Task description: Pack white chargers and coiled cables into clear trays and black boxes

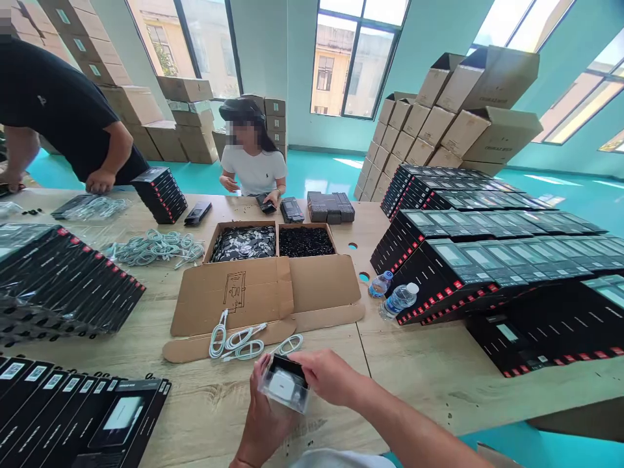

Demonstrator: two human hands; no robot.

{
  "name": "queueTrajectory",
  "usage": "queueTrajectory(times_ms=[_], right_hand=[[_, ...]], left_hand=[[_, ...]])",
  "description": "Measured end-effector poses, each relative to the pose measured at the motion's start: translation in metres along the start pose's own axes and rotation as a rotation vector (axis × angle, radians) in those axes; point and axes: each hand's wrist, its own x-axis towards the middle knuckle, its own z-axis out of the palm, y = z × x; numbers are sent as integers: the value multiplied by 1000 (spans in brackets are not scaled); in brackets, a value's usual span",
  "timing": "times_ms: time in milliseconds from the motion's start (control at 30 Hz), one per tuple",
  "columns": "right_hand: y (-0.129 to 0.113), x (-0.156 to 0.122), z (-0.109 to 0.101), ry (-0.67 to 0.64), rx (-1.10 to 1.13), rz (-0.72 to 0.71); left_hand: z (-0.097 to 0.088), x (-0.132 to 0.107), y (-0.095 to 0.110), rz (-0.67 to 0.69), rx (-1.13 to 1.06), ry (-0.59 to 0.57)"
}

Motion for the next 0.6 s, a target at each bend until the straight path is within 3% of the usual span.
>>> queueTrajectory(times_ms=[67, 133, 200, 300, 400, 467, 600], right_hand=[[-1, -1, -5, 9, -31, -42], [3, 1, -8, 26, -29, -60], [12, 4, -7, 84, 10, -40], [31, 8, -2, 217, 145, 83], [47, 11, 5, 267, 299, 153], [52, 14, 5, 307, 407, 157], [43, 17, -13, 470, 664, 163]], left_hand=[[-8, 6, 19, 90, -119, -55], [-12, 17, 37, 94, -222, -88], [-9, 32, 48, -25, -303, -100], [2, 49, 43, -276, -399, -91], [8, 54, 28, -388, -364, -130], [6, 54, 25, -355, -291, -186], [-6, 54, 51, -263, -107, -264]])
